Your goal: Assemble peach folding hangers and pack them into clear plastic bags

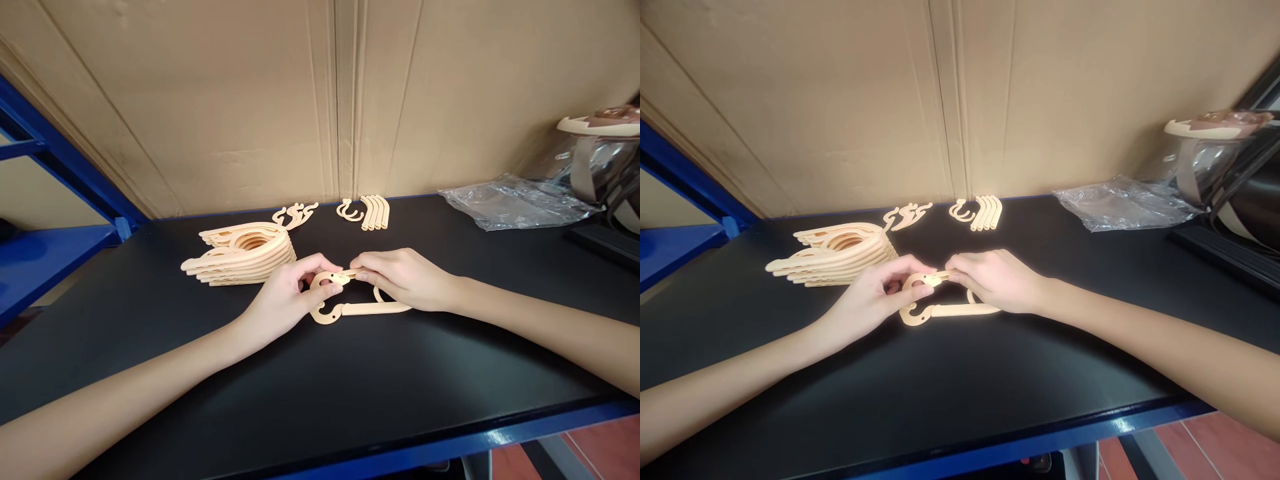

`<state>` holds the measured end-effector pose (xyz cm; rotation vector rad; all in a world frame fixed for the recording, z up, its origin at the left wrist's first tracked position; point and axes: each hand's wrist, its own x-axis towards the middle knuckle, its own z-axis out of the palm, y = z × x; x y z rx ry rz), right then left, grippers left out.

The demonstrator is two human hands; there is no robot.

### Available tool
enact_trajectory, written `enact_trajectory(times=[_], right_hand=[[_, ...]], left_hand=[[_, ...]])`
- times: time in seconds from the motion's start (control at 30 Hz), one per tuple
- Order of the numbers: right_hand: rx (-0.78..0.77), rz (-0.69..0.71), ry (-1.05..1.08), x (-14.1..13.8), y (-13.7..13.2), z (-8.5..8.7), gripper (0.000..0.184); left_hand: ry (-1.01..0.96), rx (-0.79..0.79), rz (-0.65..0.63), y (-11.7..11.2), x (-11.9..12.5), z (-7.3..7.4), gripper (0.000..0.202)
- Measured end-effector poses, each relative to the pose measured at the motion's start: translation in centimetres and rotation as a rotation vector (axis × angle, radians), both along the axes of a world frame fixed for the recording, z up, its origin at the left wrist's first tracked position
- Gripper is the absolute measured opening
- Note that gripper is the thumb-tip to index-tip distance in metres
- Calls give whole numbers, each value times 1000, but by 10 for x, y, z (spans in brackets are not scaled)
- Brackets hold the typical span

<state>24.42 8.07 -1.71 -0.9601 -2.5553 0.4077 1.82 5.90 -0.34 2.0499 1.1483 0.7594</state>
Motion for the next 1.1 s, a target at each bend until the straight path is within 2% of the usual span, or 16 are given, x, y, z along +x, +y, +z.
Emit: enact_trajectory(times=[0.3, 0.53, 0.7, 0.97, 1.1], right_hand=[[13, 20, 10, 1, 1, 0, 30], [10, 38, -5, 0, 1, -1, 32], [-5, 32, 6, 1, 1, 0, 30], [12, 11, -41, 0, 1, 2, 27], [22, 15, -39, 0, 2, 2, 28]], left_hand=[[-82, -131, -17, 1, -1, -2, 14], [-9, -64, 22, 1, 0, -4, 19], [-36, -67, 28, 3, -3, -4, 23], [-105, -235, 54, 4, -3, -2, 37], [-114, -252, 23, 4, -4, -3, 39]])
